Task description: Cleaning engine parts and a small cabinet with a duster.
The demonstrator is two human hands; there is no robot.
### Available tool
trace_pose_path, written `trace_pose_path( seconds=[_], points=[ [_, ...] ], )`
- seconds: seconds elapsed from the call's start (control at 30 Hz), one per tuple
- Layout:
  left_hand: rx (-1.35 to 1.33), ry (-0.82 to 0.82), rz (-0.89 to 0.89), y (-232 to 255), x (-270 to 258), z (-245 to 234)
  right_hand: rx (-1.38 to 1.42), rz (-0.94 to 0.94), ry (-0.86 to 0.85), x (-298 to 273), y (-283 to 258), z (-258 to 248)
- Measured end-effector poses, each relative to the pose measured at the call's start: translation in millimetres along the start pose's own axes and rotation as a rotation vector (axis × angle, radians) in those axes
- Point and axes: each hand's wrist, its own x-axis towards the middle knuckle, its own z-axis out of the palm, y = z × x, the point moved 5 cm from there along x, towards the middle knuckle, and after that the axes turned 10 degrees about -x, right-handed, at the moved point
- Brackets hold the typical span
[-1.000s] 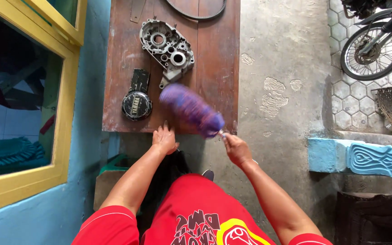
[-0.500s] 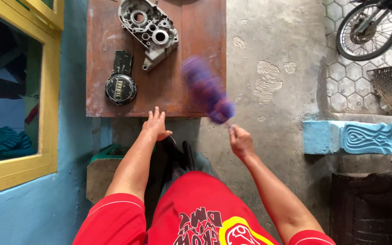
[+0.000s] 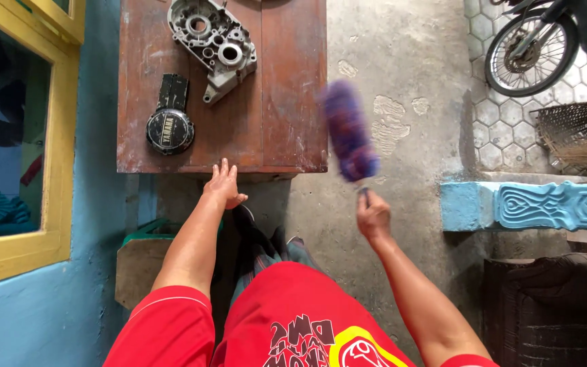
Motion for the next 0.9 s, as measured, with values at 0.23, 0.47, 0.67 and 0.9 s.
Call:
trace_pose_path(
  seconds=[0.23, 0.47, 0.67, 0.9],
  points=[
    [0.009, -0.018, 0.019, -3.3, 6.4, 0.3, -0.119, -0.322, -0.289, -21.3, -40.5, -9.1],
    [-0.015, -0.032, 0.017, 3.2, -7.0, -12.6, -0.157, 0.200, -0.158, 23.5, 26.4, 7.7],
    [-0.051, -0.035, 0.042, -12.3, 15.3, 2.0, -0.054, -0.029, -0.043, 31.5, -45.9, 13.9],
    [-0.052, -0.048, 0.056, -14.0, 23.8, 3.1, -0.036, -0.294, -0.326, 36.1, -120.5, 42.3]
  ],
)
